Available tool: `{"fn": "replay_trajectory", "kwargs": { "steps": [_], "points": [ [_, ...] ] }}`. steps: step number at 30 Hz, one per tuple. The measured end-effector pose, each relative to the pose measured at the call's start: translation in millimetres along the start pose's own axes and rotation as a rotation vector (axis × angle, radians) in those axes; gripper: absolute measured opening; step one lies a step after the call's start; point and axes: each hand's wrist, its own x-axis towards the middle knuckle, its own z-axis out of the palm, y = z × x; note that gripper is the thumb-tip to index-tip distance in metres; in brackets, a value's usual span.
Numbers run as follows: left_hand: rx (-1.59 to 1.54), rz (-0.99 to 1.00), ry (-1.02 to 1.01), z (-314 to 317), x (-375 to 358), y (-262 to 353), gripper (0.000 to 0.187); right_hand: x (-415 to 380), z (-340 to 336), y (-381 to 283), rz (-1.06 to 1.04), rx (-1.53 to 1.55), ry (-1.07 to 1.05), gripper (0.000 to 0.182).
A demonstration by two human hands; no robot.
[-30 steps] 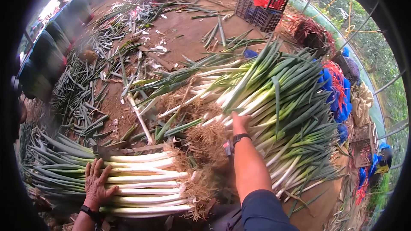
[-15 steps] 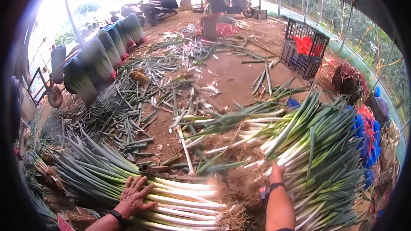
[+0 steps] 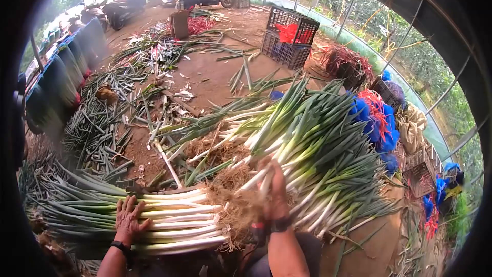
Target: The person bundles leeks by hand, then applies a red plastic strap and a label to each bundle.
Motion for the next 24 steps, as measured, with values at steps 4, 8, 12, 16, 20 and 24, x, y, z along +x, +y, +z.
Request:
{"fn": "replay_trajectory", "kwargs": {
  "steps": [4, 8, 12, 16, 20, 24],
  "points": [
    [-0.010, -0.021, -0.014, -5.5, -2.3, 5.0, 0.072, 6.9, 72.3, -37.9, -0.310, -0.448, 0.189, 0.024],
    [0.015, -0.010, -0.020, -6.7, -9.5, 4.0, 0.072, -7.9, 198.8, -68.0, -0.448, -0.302, -0.134, 0.026],
    [0.058, 0.010, -0.009, 2.3, -2.6, -0.5, 0.077, -47.5, 310.9, -16.0, -0.531, -0.447, -0.304, 0.033],
    [0.052, 0.018, -0.004, 0.3, -1.1, 0.2, 0.077, -60.9, 311.7, 63.9, -0.663, -0.906, -0.475, 0.028],
    [0.013, 0.006, -0.046, -11.5, -1.4, 5.5, 0.076, -29.1, 236.8, 152.5, -1.008, -1.499, -0.685, 0.036],
    [0.023, 0.107, 0.253, 28.4, -4.8, -10.2, 0.070, -40.0, 110.2, 247.1, -0.722, -1.968, -0.813, 0.035]
  ]
}}
